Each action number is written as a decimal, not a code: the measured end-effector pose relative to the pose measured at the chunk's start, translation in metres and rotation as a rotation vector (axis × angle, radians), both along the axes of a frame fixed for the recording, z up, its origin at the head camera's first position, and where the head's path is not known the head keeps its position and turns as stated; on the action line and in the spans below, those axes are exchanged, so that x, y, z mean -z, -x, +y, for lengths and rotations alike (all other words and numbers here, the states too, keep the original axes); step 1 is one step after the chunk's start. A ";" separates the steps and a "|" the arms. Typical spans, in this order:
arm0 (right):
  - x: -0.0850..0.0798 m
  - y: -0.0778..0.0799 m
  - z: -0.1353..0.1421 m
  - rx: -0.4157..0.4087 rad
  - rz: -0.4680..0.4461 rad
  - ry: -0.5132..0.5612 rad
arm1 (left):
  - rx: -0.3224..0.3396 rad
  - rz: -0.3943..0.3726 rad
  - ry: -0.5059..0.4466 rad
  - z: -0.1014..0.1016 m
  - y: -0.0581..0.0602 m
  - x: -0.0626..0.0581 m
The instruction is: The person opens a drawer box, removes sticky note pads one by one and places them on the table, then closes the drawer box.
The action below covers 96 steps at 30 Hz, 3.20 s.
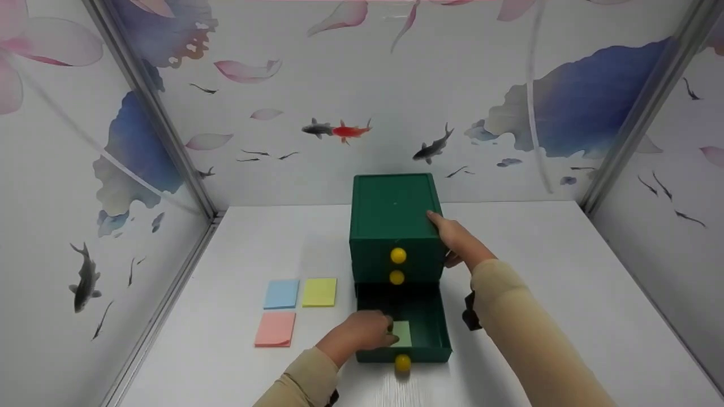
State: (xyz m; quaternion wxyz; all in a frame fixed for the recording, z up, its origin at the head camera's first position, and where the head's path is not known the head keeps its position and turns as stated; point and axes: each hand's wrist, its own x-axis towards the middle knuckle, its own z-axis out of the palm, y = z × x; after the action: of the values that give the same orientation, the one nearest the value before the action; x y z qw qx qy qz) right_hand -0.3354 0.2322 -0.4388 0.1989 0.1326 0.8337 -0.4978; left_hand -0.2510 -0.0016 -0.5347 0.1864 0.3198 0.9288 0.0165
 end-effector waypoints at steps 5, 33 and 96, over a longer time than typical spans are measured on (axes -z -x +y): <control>0.000 0.001 0.000 -0.002 -0.008 -0.001 | -0.031 -0.068 -0.006 0.000 0.003 0.001; 0.000 0.002 0.001 0.005 -0.013 0.011 | 0.003 0.059 -0.044 0.000 -0.003 0.015; -0.001 -0.001 0.001 0.000 0.012 -0.001 | -0.067 0.136 -0.532 -0.040 -0.008 -0.006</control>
State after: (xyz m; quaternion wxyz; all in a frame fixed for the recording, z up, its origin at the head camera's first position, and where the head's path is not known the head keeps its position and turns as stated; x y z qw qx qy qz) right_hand -0.3342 0.2334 -0.4379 0.1940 0.1298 0.8351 -0.4982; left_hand -0.2429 -0.0415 -0.5288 0.0322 0.3271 0.9123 0.2444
